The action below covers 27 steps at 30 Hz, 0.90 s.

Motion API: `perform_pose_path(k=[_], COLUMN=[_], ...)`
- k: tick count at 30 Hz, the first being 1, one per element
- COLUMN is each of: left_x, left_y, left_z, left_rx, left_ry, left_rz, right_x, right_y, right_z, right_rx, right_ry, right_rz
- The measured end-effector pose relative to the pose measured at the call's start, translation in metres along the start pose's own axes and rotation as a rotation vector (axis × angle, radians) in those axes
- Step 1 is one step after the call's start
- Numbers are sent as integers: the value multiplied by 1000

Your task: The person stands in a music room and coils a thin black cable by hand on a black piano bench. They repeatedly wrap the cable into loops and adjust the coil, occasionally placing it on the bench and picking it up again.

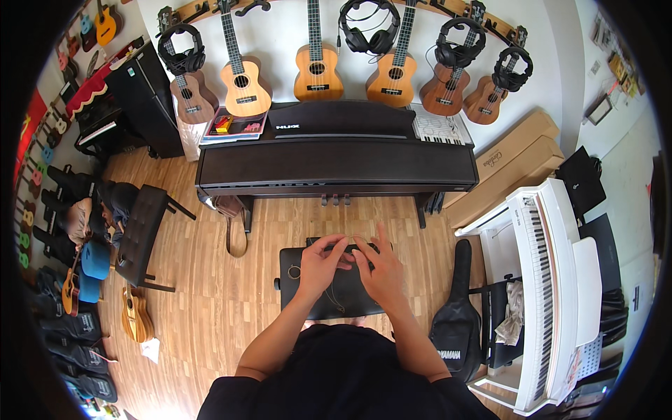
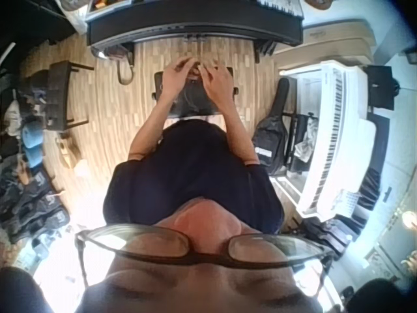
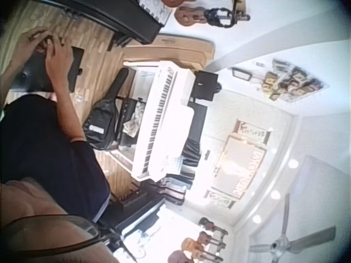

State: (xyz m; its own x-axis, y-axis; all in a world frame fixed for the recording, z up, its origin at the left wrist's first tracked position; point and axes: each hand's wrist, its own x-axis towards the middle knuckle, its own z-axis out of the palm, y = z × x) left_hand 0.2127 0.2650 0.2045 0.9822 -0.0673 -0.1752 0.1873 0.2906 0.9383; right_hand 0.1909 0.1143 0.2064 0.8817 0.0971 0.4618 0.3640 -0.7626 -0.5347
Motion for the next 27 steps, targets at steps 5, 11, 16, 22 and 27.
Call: perform_pose_path(k=[5, 11, 16, 22, 27], left_x=[3, 5, 7, 10, 13], left_y=[2, 3, 4, -5, -13], left_z=[-4, -9, -9, -1, 15], left_rx=[34, -57, -191, -179, -121], left_ry=[29, 9, -32, -63, -119], left_rz=[-4, -26, -66, -102, -123], right_x=[-7, 2, -12, -16, -17], right_y=[11, 3, 32, 34, 47], right_z=[10, -7, -6, -25, -39], right_rx=[658, 1118, 1092, 1144, 1189], right_ry=[234, 281, 135, -93, -216], right_rz=[157, 522, 625, 600, 611])
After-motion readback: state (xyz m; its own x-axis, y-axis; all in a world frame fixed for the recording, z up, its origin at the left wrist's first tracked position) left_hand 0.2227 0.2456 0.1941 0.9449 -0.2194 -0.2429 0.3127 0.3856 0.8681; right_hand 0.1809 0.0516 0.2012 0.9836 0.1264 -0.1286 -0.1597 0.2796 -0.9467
